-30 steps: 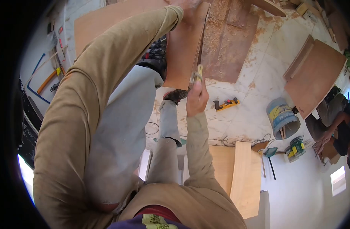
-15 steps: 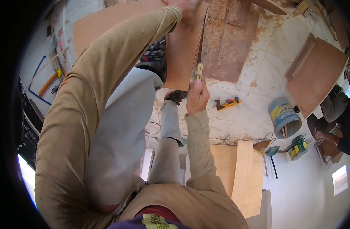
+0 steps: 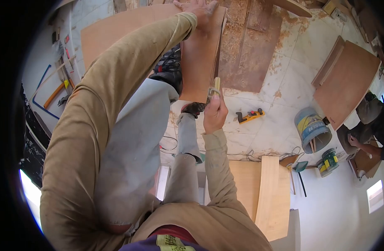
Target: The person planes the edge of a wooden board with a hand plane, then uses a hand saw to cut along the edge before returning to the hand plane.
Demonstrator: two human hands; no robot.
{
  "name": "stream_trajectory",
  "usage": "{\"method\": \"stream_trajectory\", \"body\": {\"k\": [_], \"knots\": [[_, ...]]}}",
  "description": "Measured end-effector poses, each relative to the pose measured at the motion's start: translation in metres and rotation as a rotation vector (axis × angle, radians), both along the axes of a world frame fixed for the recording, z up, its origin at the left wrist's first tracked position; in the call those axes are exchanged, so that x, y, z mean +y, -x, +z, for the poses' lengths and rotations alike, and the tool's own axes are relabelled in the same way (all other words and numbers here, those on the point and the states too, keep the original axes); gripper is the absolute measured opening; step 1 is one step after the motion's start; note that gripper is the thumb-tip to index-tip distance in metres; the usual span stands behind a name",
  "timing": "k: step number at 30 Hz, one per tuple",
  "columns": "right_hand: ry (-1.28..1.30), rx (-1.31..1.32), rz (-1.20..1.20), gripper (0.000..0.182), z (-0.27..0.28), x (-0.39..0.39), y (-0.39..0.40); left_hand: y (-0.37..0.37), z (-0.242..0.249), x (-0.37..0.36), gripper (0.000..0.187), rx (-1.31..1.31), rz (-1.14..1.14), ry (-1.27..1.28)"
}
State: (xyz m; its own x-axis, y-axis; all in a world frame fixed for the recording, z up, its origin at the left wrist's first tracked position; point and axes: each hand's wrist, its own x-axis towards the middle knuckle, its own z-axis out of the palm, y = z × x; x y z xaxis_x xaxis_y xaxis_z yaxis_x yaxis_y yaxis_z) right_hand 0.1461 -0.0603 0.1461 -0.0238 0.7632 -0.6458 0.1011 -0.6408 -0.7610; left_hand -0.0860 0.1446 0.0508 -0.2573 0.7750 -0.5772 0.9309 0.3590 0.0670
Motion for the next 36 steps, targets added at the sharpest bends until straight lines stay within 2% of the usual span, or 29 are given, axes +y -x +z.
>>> {"method": "stream_trajectory", "body": {"k": [1, 2, 4, 6, 8, 10, 12, 14, 15, 17, 20, 22, 24, 26, 28, 29, 31, 33, 34, 35, 36], "knots": [[-0.001, -0.018, -0.002, 0.035, 0.006, -0.002, 0.000, 0.001, -0.003, 0.001, 0.029, 0.015, 0.021, -0.017], [-0.085, -0.078, 0.041, 0.035, -0.019, 0.007, 0.005, -0.001, -0.009, -0.001, 0.029, 0.028, 0.038, -0.029], [-0.218, -0.179, 0.134, 0.037, -0.064, 0.060, 0.030, -0.004, -0.036, -0.001, 0.032, 0.006, 0.078, 0.005], [-0.247, -0.209, 0.158, 0.040, -0.100, 0.117, 0.061, 0.003, -0.081, 0.006, 0.040, -0.045, 0.125, 0.091], [-0.172, -0.195, 0.181, 0.041, -0.111, 0.134, 0.068, 0.002, -0.026, 0.000, 0.040, -0.014, 0.078, 0.018], [-0.172, -0.171, 0.197, 0.041, -0.100, 0.116, 0.052, -0.002, -0.006, 0.002, 0.038, 0.023, 0.048, -0.055], [-0.137, 0.007, 0.103, 0.035, -0.059, 0.036, 0.015, -0.005, -0.021, -0.005, 0.034, 0.085, 0.027, -0.107], [-0.135, -0.097, 0.108, 0.037, -0.021, -0.008, -0.007, -0.007, -0.042, -0.012, 0.033, 0.146, 0.004, -0.158], [-0.129, -0.095, 0.083, 0.038, -0.011, -0.011, -0.007, -0.004, -0.048, -0.012, 0.032, 0.182, -0.006, -0.183], [-0.132, -0.138, 0.126, 0.040, -0.015, 0.007, 0.007, -0.002, -0.049, -0.018, 0.033, 0.110, 0.016, -0.078], [-0.313, -0.311, 0.242, 0.041, -0.071, 0.117, 0.062, -0.001, -0.038, 0.001, 0.035, -0.001, 0.060, 0.038], [-0.270, -0.211, 0.177, 0.043, -0.098, 0.126, 0.069, 0.002, -0.017, 0.004, 0.036, -0.016, 0.039, 0.063], [-0.191, -0.142, 0.152, 0.044, -0.096, 0.102, 0.050, -0.005, 0.020, -0.004, 0.037, 0.010, -0.021, 0.026], [-0.072, -0.107, 0.129, 0.043, -0.060, 0.030, 0.010, 0.001, 0.012, 0.001, 0.035, -0.007, 0.018, 0.047], [0.005, -0.089, 0.071, 0.042, -0.018, -0.008, -0.009, 0.001, 0.006, 0.007, 0.034, -0.034, 0.039, 0.055], [0.022, -0.073, 0.042, 0.042, 0.004, -0.010, -0.007, 0.000, 0.006, 0.007, 0.035, -0.047, 0.044, 0.053], [-0.043, -0.107, 0.078, 0.042, 0.000, 0.005, 0.007, 0.000, -0.006, -0.002, 0.036, -0.047, 0.050, 0.048], [-0.316, -0.307, 0.233, 0.042, -0.072, 0.073, 0.035, 0.000, -0.031, 0.001, 0.037, -0.028, 0.065, 0.004], [-0.343, -0.308, 0.177, 0.042, -0.072, 0.107, 0.061, -0.003, -0.026, 0.001, 0.037, -0.023, 0.059, 0.035], [-0.454, -0.286, 0.158, 0.046, -0.103, 0.129, 0.073, -0.002, -0.017, 0.002, 0.037, -0.009, 0.049, 0.065], [-0.340, -0.193, 0.138, 0.045, -0.106, 0.136, 0.077, -0.001, -0.011, 0.005, 0.037, 0.003, 0.037, 0.090]]}}
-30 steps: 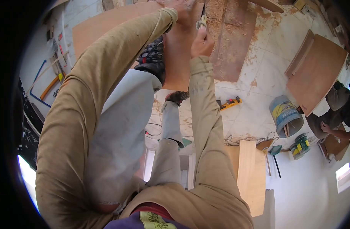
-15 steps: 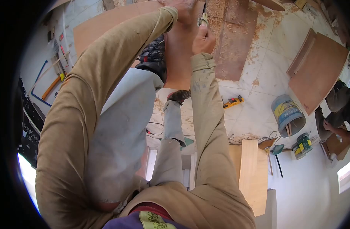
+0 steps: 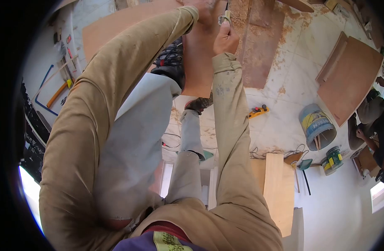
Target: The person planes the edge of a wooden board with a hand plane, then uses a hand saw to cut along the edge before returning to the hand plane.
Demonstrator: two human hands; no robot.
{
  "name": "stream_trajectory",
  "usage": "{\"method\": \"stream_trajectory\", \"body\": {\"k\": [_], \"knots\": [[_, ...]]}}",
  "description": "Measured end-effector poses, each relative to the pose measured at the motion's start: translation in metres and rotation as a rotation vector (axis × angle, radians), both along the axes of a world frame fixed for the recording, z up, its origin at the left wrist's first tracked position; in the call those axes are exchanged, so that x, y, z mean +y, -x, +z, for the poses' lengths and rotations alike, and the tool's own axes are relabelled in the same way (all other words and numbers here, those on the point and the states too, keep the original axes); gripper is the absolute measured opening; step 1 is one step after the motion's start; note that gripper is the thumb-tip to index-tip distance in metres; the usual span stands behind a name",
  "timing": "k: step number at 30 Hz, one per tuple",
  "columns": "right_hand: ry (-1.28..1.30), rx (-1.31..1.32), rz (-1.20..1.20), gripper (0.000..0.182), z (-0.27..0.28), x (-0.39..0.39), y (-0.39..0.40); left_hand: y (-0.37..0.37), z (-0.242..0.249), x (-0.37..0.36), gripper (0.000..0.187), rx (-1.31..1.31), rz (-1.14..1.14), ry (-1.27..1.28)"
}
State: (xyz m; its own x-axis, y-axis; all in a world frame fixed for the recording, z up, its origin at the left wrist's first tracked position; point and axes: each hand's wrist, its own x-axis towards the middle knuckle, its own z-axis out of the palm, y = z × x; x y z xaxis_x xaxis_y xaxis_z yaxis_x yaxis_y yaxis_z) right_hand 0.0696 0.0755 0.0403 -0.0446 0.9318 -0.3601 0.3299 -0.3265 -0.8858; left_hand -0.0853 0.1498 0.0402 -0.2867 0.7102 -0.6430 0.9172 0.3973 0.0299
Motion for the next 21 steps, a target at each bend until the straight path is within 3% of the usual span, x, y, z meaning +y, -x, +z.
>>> {"method": "stream_trajectory", "body": {"k": [2, 5, 8, 9, 12, 15, 17, 19, 21], "knots": [[0.235, 0.149, -0.013, 0.045, 0.007, 0.013, -0.004, -0.002, -0.018, -0.015, 0.038, 0.078, -0.038, -0.176], [0.254, 0.203, 0.045, 0.046, 0.028, 0.012, -0.003, 0.001, -0.014, -0.009, 0.039, 0.067, -0.060, -0.141], [0.151, 0.200, 0.048, 0.044, 0.021, -0.016, -0.016, 0.003, -0.013, -0.009, 0.037, 0.003, 0.000, -0.121], [-0.075, 0.142, 0.069, 0.044, 0.020, -0.039, -0.026, 0.003, -0.020, -0.009, 0.036, -0.021, 0.032, -0.150], [0.316, 0.089, 0.034, 0.043, 0.107, -0.124, -0.077, -0.005, -0.002, -0.017, 0.032, 0.023, -0.004, -0.222], [0.324, 0.058, 0.013, 0.042, 0.134, -0.132, -0.080, 0.000, -0.010, -0.011, 0.032, -0.002, 0.006, -0.169], [0.205, -0.001, 0.070, 0.041, 0.116, -0.110, -0.069, 0.001, 0.002, -0.007, 0.033, -0.023, 0.006, -0.118], [-0.031, -0.086, 0.114, 0.038, 0.046, -0.039, -0.028, -0.002, -0.001, -0.010, 0.034, -0.008, 0.002, -0.125], [-0.014, -0.029, 0.042, 0.040, 0.004, 0.016, 0.006, 0.000, -0.025, -0.014, 0.036, 0.055, -0.006, -0.188]]}}
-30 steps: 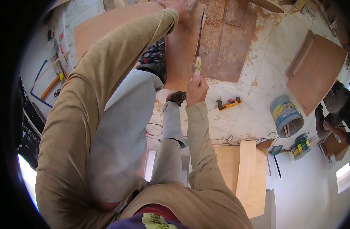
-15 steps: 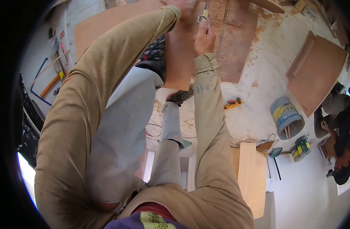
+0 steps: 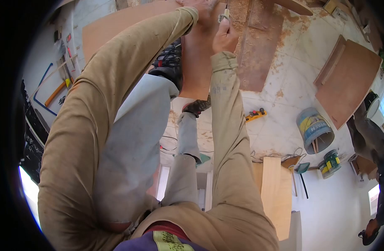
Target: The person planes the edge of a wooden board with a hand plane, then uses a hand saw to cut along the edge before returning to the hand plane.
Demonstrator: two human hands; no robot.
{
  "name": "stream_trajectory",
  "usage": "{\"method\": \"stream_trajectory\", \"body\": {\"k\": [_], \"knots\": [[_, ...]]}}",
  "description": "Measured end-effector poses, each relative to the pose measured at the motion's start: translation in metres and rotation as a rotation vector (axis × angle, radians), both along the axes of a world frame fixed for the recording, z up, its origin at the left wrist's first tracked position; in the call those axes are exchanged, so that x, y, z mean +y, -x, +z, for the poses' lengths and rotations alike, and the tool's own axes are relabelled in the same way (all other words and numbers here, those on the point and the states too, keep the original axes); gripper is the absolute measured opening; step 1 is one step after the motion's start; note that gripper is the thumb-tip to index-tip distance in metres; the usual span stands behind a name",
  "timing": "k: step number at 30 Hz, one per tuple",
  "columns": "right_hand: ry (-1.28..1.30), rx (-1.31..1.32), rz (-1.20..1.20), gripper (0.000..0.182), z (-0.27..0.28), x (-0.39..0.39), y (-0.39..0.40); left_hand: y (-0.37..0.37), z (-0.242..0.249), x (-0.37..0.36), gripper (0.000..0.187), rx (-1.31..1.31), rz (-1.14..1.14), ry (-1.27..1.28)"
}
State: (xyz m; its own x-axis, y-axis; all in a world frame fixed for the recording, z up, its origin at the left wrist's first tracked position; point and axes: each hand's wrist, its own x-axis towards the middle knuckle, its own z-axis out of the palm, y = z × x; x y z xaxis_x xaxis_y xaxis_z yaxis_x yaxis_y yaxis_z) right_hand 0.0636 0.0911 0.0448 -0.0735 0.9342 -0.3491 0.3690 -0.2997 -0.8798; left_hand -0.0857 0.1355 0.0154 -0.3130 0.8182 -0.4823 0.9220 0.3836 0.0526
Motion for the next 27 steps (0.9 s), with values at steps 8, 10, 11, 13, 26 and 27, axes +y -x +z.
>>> {"method": "stream_trajectory", "body": {"k": [8, 10, 11, 13, 26, 27], "knots": [[0.284, 0.150, -0.070, 0.040, 0.105, -0.149, -0.083, -0.001, 0.021, 0.012, 0.036, -0.090, 0.044, 0.087], [0.182, 0.096, -0.028, 0.038, 0.091, -0.138, -0.076, 0.001, 0.035, 0.009, 0.035, -0.089, 0.028, 0.107], [0.045, 0.032, 0.000, 0.037, 0.064, -0.112, -0.061, -0.001, 0.034, 0.004, 0.034, -0.098, 0.027, 0.114], [-0.160, 0.005, -0.031, 0.043, 0.010, -0.048, -0.026, -0.003, 0.024, 0.013, 0.033, -0.078, 0.030, 0.062], [0.223, 0.032, -0.004, 0.041, 0.089, -0.141, -0.081, 0.006, -0.010, 0.012, 0.040, -0.117, 0.033, 0.161], [0.112, -0.004, 0.006, 0.039, 0.064, -0.101, -0.057, 0.005, -0.027, 0.014, 0.041, -0.141, 0.054, 0.181]]}}
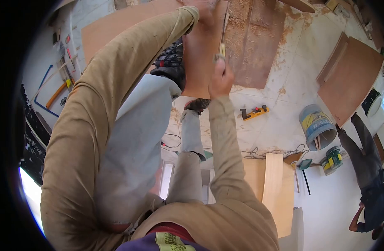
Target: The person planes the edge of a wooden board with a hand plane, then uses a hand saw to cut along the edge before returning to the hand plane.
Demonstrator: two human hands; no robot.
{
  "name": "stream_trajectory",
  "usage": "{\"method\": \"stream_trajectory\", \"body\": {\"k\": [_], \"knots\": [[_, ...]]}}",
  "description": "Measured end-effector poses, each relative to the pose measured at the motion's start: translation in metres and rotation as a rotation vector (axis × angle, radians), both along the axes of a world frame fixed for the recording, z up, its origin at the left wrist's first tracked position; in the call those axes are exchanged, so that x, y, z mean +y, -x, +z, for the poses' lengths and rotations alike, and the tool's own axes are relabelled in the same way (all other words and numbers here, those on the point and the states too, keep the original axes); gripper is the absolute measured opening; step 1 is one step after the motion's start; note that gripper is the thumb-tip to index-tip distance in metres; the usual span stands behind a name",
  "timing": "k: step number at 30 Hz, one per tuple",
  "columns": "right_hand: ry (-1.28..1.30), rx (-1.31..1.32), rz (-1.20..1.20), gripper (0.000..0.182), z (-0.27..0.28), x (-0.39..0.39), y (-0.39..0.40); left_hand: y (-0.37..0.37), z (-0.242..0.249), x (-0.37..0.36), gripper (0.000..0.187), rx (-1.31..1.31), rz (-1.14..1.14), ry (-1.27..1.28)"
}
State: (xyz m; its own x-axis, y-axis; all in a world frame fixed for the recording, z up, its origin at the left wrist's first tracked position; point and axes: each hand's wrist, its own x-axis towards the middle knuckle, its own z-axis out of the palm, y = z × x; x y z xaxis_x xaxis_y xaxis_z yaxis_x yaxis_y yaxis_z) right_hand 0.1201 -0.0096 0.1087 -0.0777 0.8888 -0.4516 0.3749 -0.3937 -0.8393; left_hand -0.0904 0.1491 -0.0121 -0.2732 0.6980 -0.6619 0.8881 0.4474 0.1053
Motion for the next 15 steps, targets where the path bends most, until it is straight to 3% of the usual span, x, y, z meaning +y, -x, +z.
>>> {"method": "stream_trajectory", "body": {"k": [1, 2, 3, 6, 8, 11, 13, 15], "knots": [[-0.111, -0.042, 0.010, 0.038, -0.025, 0.040, 0.024, -0.005, 0.018, 0.000, 0.041, 0.015, -0.025, -0.012], [0.019, -0.063, -0.023, 0.038, -0.039, 0.075, 0.043, -0.007, 0.051, 0.000, 0.042, 0.040, -0.049, -0.024], [-0.010, 0.000, -0.027, 0.038, -0.056, 0.083, 0.050, -0.006, 0.072, -0.004, 0.042, 0.066, -0.077, -0.025], [-0.012, 0.116, -0.037, 0.038, -0.073, 0.056, 0.028, -0.007, 0.071, -0.005, 0.041, 0.091, -0.126, -0.033], [0.128, 0.113, -0.071, 0.038, -0.020, -0.024, -0.015, -0.005, 0.059, -0.007, 0.041, 0.072, -0.092, -0.050], [0.148, 0.088, -0.114, 0.041, 0.038, -0.063, -0.032, -0.003, 0.054, -0.002, 0.041, 0.067, -0.067, -0.081], [0.113, 0.024, -0.041, 0.041, 0.036, -0.047, -0.022, -0.007, 0.052, -0.010, 0.042, 0.047, -0.061, -0.055], [-0.017, -0.069, 0.032, 0.040, -0.027, 0.024, 0.016, -0.004, 0.045, -0.002, 0.045, 0.009, -0.044, -0.023]]}}
